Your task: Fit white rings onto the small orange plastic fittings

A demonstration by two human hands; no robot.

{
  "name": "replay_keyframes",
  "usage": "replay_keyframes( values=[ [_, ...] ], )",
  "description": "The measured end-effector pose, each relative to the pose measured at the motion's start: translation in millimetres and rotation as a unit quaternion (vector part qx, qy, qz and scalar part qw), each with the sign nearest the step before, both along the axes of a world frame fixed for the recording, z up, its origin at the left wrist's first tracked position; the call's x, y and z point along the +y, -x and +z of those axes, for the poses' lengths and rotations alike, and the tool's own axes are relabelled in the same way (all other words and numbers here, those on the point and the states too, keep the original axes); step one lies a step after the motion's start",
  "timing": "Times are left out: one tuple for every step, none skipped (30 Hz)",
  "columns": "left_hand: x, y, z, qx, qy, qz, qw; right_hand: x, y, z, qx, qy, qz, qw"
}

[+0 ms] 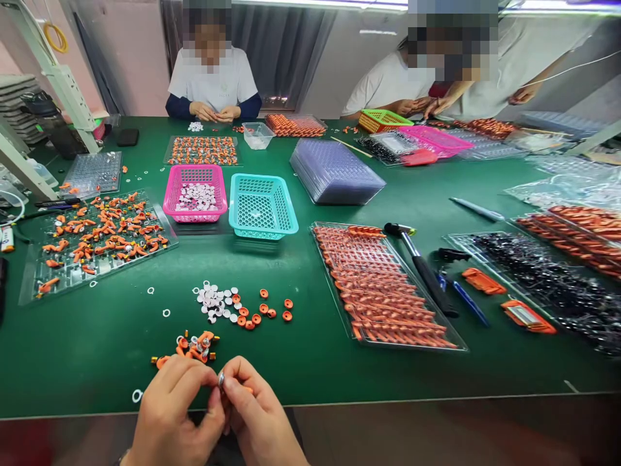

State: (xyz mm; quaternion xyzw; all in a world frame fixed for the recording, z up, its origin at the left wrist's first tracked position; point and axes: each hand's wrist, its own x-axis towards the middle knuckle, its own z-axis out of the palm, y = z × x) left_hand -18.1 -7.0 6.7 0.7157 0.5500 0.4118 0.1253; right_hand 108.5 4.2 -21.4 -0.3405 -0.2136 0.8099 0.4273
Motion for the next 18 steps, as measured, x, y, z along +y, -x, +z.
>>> replay_keyframes(
  values=[
    [1,0,1.5,0.011,-0.008,-0.003,1.000,0,1,0.0,0.002,0.005,-0.002,1.000],
    [1,0,2.8,0.021,-0.015,-0.008,1.000,0,2,-0.3,0.002,0.009,-0.002,1.000],
    [2,0,4.0,0.028,-0.022,-0.011,0.999,0,2,-0.7,0.002,0.013,-0.003,1.000],
    [2,0,4.6,0.030,-0.028,-0.012,0.999,-1,3,-1.2,0.003,0.017,-0.002,1.000],
    [2,1,4.8,0.027,-0.033,-0.011,0.999,-1,3,-1.5,0.006,0.020,-0.002,1.000],
    [1,1,4.6,0.022,-0.035,-0.010,0.999,-1,3,-1.4,0.008,0.024,-0.001,1.000],
    [1,1,4.0,0.018,-0.034,-0.010,0.999,-1,3,-1.0,0.011,0.029,-0.001,0.999],
    [0,1,3.2,0.013,-0.032,-0.012,0.999,0,3,-0.1,0.016,0.035,0.000,0.999],
    [0,2,2.5,0.009,-0.030,-0.015,0.999,0,2,1.3,0.023,0.043,0.003,0.999],
    [0,2,1.8,0.006,-0.024,-0.020,1.000,1,2,2.9,0.029,0.054,0.007,0.998],
    [0,3,1.4,0.001,-0.013,-0.023,1.000,2,1,4.6,0.036,0.065,0.014,0.997],
    [-1,3,1.4,-0.006,-0.001,-0.025,1.000,4,0,6.1,0.044,0.075,0.023,0.996],
    [-1,4,1.7,-0.013,0.013,-0.025,1.000,5,-1,7.4,0.052,0.085,0.031,0.995],
    [-1,5,2.5,-0.017,0.030,-0.027,0.999,6,-2,8.3,0.060,0.093,0.040,0.993],
    [-1,5,3.7,-0.020,0.045,-0.029,0.998,7,-2,8.8,0.068,0.100,0.048,0.992],
    [-1,6,5.2,-0.023,0.056,-0.030,0.998,8,-3,8.9,0.076,0.105,0.057,0.990],
    [-1,6,7.1,-0.024,0.064,-0.032,0.997,8,-4,8.8,0.083,0.111,0.065,0.988],
    [-1,6,9.1,-0.021,0.072,-0.035,0.997,9,-5,8.6,0.090,0.116,0.074,0.986]
  ],
)
